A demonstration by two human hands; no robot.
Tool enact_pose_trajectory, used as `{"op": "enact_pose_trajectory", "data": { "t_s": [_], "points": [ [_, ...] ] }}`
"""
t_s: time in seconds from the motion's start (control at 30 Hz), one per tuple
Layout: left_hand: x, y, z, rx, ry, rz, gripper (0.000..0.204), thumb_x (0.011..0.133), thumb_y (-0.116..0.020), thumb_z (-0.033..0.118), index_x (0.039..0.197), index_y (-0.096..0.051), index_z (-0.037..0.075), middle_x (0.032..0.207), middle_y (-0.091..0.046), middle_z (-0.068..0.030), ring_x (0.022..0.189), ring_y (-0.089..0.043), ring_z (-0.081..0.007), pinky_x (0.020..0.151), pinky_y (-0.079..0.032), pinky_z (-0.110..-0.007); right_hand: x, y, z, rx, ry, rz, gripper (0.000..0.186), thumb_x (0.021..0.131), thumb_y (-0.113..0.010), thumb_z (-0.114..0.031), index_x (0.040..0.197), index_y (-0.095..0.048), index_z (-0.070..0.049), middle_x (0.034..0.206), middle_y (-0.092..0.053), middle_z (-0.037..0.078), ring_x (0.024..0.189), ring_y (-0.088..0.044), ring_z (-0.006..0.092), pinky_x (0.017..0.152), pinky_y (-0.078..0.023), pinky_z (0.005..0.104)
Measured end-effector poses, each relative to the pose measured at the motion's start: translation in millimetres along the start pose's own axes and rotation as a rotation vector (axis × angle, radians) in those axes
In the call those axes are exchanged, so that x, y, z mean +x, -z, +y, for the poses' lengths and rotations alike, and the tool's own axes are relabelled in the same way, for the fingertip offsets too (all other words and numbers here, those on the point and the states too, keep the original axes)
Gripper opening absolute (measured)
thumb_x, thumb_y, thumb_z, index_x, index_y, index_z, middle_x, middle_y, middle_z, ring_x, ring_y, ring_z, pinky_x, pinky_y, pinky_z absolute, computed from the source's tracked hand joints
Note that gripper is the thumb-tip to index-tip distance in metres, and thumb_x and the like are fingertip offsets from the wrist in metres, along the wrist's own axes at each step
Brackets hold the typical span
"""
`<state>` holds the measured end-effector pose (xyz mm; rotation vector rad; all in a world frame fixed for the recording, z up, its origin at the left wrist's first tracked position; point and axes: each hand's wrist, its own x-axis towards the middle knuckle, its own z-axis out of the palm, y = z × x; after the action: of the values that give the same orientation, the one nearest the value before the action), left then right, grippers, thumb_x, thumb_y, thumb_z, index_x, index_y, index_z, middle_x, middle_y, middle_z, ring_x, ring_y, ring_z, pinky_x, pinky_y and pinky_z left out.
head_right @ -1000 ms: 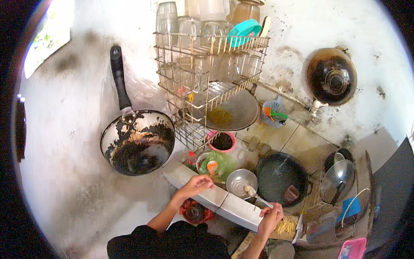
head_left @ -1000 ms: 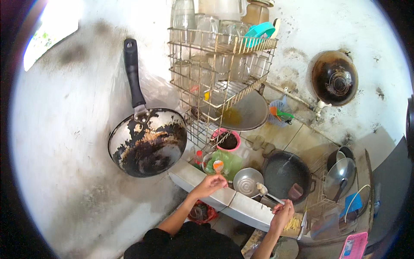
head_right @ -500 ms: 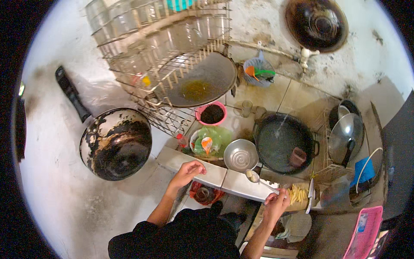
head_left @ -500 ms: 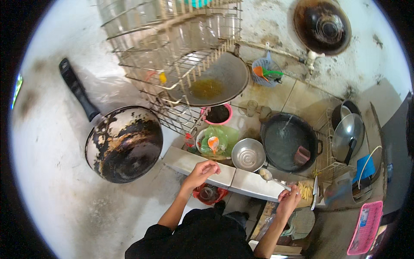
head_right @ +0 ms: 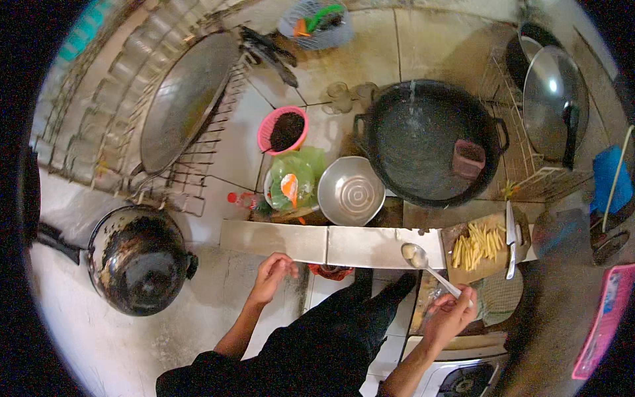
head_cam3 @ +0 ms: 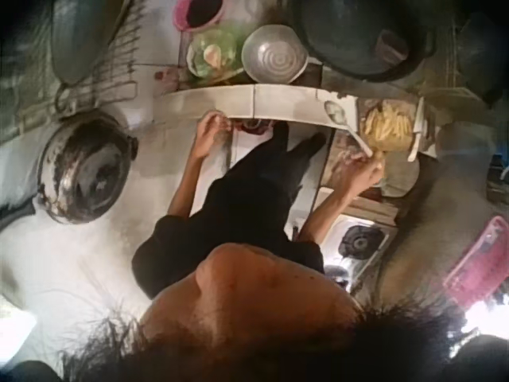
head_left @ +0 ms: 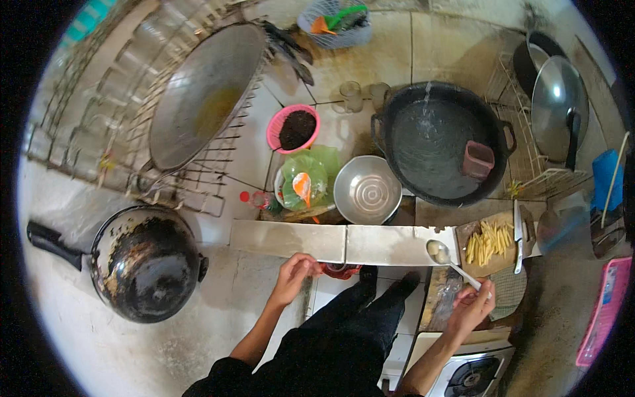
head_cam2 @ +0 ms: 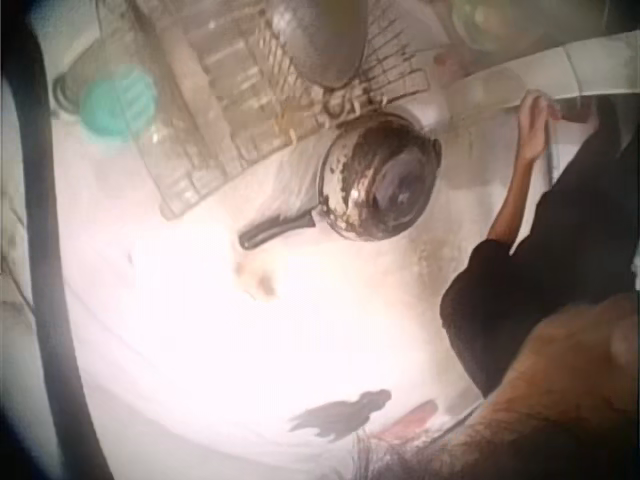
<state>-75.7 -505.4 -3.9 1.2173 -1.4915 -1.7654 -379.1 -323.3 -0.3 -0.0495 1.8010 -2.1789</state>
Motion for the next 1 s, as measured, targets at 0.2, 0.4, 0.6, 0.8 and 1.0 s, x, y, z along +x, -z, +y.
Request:
{"op": "enact_pose_trajectory", "data": {
  "t_s": [0.2,0.4,0.6,0.8,1.0],
  "points": [
    [0,-4,-47,0.137,-0.004,0.018,0.017,0.096,-0.049,0.015,0.089,-0.055,0.000,0.082,-0.060,-0.0088,0.076,-0.057,-0.0154,0.074,-0.046,-0.030,22,27,13,-0.019,0.063,0.130,0.033,0.099,-0.040,-0.029,0.083,-0.049,-0.002,0.043,-0.042,0.003,0.031,-0.035,0.0094,0.031,-0.028,0.0211],
    [-4,-10,-63,0.094,0.053,0.005,0.018,0.096,-0.050,0.015,0.085,-0.054,0.000,0.080,-0.060,-0.0086,0.076,-0.057,-0.0156,0.074,-0.046,-0.031,33,38,32,-0.003,0.081,0.140,0.031,0.099,-0.040,-0.029,0.083,-0.049,-0.003,0.042,-0.041,0.004,0.029,-0.033,0.0102,0.029,-0.027,0.0220],
    [5,-14,-57,0.101,0.051,-0.040,0.020,0.096,-0.049,0.015,0.083,-0.053,0.000,0.079,-0.060,-0.0090,0.074,-0.057,-0.0156,0.072,-0.046,-0.030,21,43,24,-0.022,0.005,0.162,0.033,0.098,-0.043,-0.031,0.084,-0.052,-0.003,0.051,-0.049,0.002,0.035,-0.045,0.0083,0.029,-0.036,0.0201],
    [18,-39,-10,-0.088,-0.088,-0.188,0.025,0.097,-0.048,0.018,0.079,-0.052,0.001,0.078,-0.059,-0.0084,0.073,-0.056,-0.0148,0.069,-0.045,-0.029,0,38,-28,0.106,0.015,0.097,0.028,0.097,-0.046,-0.027,0.090,-0.053,-0.001,0.056,-0.053,0.007,0.043,-0.053,0.0127,0.034,-0.039,0.0234],
    [52,-70,25,-0.063,-0.168,-0.368,0.028,0.097,-0.048,0.020,0.077,-0.052,0.001,0.080,-0.059,-0.0074,0.074,-0.055,-0.0136,0.072,-0.044,-0.028,-30,40,-89,0.104,0.079,0.057,0.031,0.099,-0.042,-0.027,0.086,-0.053,-0.001,0.053,-0.055,0.009,0.037,-0.046,0.0125,0.035,-0.036,0.0234]
  ]
}}
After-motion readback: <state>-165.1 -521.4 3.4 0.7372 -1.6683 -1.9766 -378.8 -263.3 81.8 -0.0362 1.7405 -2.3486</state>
